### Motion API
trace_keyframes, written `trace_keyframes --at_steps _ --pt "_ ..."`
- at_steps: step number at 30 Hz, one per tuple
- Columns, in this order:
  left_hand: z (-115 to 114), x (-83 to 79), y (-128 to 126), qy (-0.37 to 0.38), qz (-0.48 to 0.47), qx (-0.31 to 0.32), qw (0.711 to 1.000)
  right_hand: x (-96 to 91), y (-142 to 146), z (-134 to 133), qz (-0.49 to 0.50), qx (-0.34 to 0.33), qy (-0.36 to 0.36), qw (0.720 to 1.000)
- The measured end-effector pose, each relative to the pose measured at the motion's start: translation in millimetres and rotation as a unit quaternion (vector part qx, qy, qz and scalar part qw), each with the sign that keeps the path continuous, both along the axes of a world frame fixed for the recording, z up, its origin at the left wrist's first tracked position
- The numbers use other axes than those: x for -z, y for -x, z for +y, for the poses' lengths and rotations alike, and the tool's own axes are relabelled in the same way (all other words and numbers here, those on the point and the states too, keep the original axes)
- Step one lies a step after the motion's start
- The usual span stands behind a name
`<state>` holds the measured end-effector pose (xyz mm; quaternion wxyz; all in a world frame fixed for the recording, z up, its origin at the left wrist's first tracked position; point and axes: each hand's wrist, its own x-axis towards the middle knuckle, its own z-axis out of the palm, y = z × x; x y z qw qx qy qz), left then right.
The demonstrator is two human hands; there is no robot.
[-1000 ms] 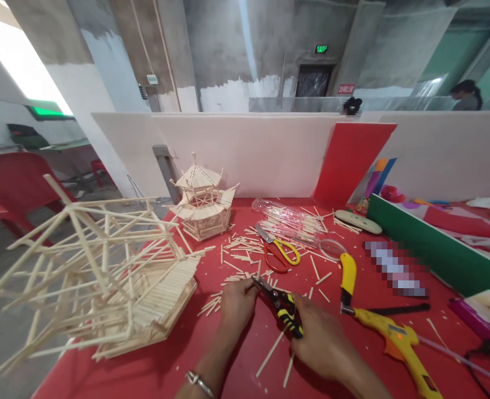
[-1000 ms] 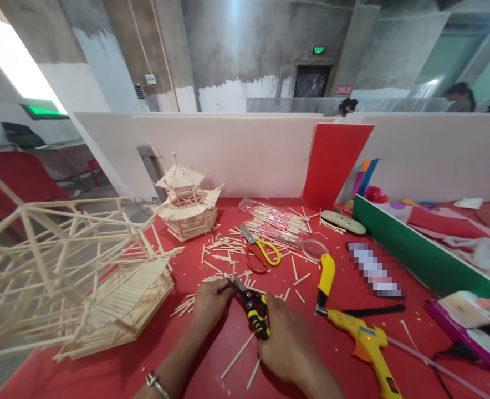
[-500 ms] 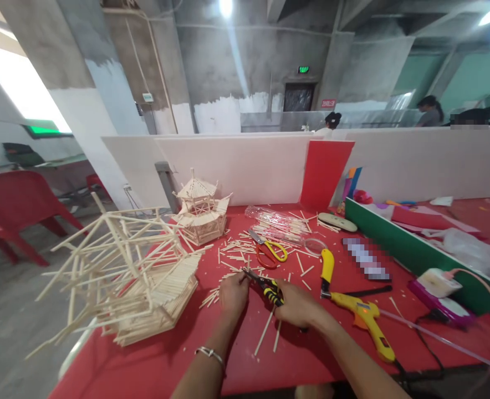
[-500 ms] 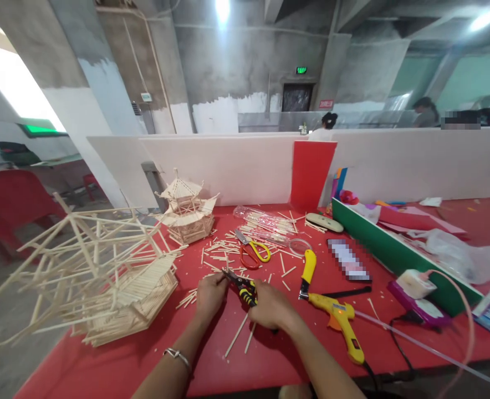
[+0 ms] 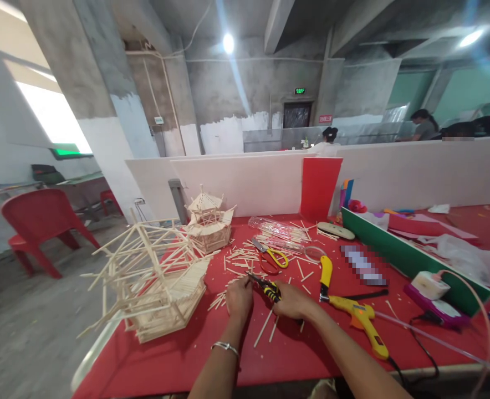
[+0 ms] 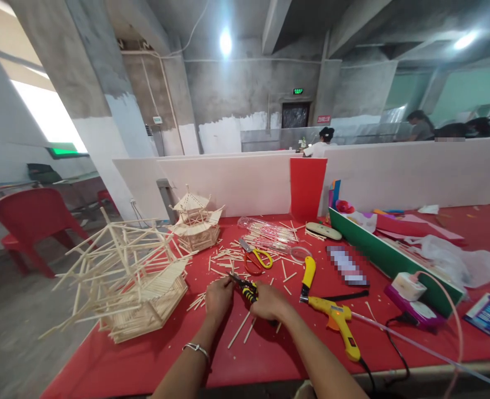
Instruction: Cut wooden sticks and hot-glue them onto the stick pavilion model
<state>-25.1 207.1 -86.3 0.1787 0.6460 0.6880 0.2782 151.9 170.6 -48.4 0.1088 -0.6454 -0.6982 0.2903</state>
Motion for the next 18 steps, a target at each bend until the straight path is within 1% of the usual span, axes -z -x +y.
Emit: trace_keyframes --at_steps 7,18 --pt "3.5 5.8 0.4 -0.008 0.021 -0.003 1.000 3.3 -0.3 5.8 -0.011 -0.001 0.020 1.000" --pt "1.8 7.7 -0.4 -0.018 0.032 0.001 0.999 -2.3 6.8 4.1 -0.026 0.002 0.025 0.999"
